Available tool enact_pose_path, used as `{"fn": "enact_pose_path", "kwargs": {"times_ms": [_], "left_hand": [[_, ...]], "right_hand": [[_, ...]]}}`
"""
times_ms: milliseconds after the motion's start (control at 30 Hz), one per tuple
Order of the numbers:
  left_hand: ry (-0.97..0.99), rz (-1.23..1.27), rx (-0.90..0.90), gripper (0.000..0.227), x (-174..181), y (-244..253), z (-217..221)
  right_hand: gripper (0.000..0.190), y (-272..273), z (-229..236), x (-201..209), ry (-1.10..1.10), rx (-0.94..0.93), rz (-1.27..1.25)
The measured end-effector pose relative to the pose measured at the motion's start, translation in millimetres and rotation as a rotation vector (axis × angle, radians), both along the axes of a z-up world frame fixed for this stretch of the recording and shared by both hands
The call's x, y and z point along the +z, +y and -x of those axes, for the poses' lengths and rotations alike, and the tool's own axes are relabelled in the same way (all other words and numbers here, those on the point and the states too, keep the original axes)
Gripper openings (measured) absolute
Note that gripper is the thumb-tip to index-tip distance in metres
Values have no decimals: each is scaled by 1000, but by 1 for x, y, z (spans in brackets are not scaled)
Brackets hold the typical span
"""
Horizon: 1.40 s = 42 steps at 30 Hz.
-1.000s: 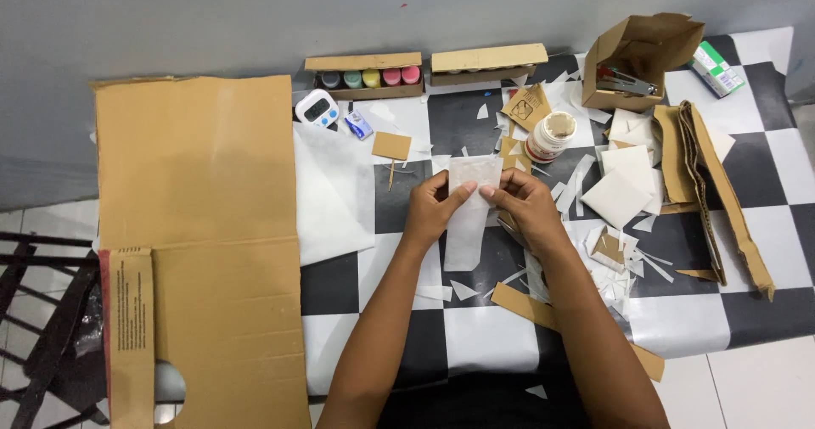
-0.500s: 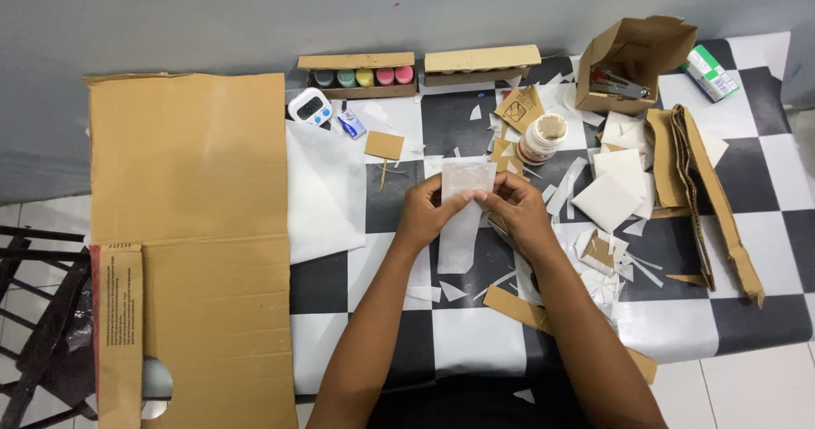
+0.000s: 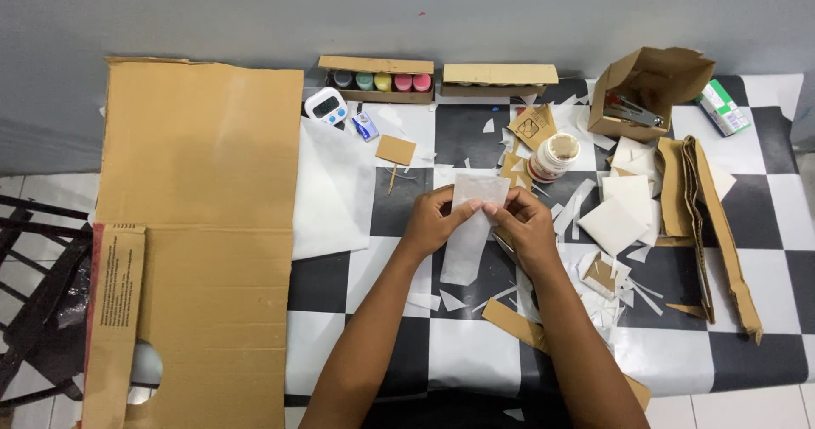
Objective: Assembling a small frame structure using cardboard strips, glue, and cutting paper with scissors.
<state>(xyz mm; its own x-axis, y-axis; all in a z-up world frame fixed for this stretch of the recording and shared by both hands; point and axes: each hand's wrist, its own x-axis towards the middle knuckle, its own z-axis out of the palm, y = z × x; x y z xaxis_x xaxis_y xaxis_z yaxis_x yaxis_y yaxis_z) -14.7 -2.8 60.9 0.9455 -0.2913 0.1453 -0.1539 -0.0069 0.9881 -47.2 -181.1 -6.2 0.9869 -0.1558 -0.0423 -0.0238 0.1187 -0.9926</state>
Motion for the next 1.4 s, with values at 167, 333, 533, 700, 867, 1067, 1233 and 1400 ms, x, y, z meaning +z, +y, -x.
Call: {"fn": "enact_pose_path", "kwargs": {"times_ms": [167,333,533,700,867,1067,1233,1400], "left_hand": [[36,24,-17,35,0,1,-2],[26,24,-40,36,3,3,1],[6,10,-30,38,1,2,2],[4,39,-5,39,5,1,3],[4,11,-1,40,11,1,3],[-14,5,-10,37,13,0,1],[-2,-9,-12,34,17,-2,1],[78,-41,-5,31,8,-1,1]], "right_hand": [[18,1,3,3,-3,-3,6],[17,10,7,16,-5,2,-27],[18,11,8,18,-12,18,-66],[17,5,5,7,-8,37,-52],[17,3,3,2,5,28,-23],[17,-3,-1,-1,59,20,-37],[18,-3,-3,-5,84,20,-37],[15,-9,-6,-12,58,45,1]]}}
